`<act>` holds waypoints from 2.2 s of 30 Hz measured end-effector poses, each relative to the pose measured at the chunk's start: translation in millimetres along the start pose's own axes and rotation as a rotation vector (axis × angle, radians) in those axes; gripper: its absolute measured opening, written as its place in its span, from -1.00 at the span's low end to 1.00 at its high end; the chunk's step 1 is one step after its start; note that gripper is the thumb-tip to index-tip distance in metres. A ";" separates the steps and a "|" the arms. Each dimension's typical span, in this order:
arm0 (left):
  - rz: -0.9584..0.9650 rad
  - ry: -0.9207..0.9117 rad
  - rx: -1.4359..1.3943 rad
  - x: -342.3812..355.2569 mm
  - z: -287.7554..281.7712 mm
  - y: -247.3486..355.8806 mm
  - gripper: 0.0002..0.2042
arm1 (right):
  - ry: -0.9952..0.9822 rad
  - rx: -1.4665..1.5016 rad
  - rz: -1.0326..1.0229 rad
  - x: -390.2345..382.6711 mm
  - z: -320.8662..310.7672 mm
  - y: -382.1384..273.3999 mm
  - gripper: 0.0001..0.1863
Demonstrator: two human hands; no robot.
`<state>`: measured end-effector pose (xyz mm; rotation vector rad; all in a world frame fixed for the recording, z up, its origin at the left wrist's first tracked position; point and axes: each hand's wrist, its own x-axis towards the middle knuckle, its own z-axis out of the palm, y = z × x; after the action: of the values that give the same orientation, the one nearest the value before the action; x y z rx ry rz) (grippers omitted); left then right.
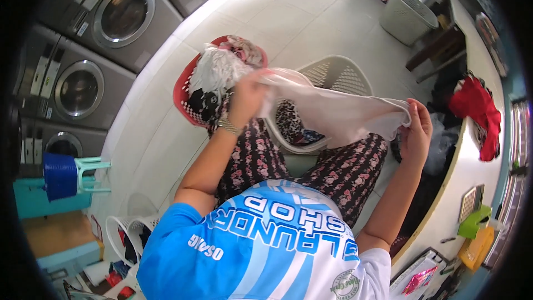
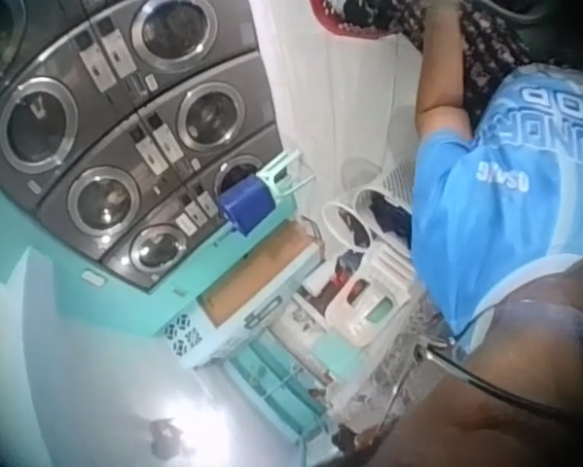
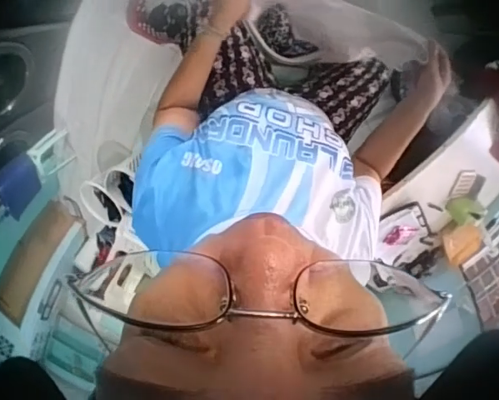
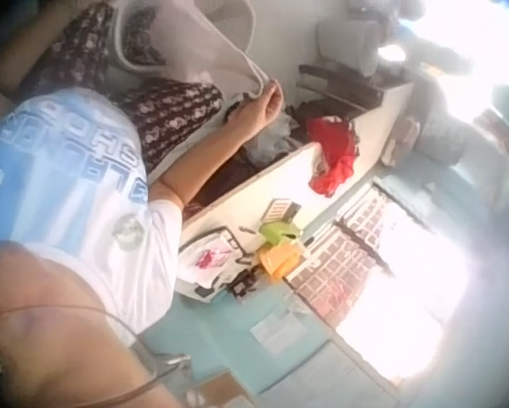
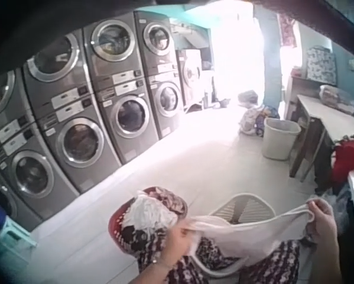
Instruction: Sorting various pieces of clothing from one laundry basket into another.
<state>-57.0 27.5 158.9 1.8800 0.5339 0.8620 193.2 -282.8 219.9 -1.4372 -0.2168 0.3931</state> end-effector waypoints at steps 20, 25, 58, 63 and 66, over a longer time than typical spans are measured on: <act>-0.690 0.096 0.584 16.1 -112.5 -286.3 -0.33 | -0.814 -0.694 0.145 -97.9 52.8 -13.3 -0.59; -0.493 0.030 0.484 69.9 -153.8 -205.1 -0.40 | -0.906 -0.740 0.116 -92.8 71.9 -17.8 -0.58; -0.175 -0.880 -1.131 -3.7 -48.4 66.0 -0.11 | -0.740 0.642 0.400 -30.9 46.6 18.6 -0.53; -0.251 -0.851 -0.838 9.9 -37.2 17.6 0.01 | -0.909 1.025 0.234 -27.1 22.3 11.0 -0.56; -0.285 -0.761 -0.758 14.5 -17.5 12.0 -0.20 | -0.869 0.973 0.234 -28.8 29.1 8.4 -0.40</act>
<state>-60.8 42.4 179.5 1.2374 -0.0237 0.0756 154.7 -266.6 217.9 -0.2635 -0.4711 1.1273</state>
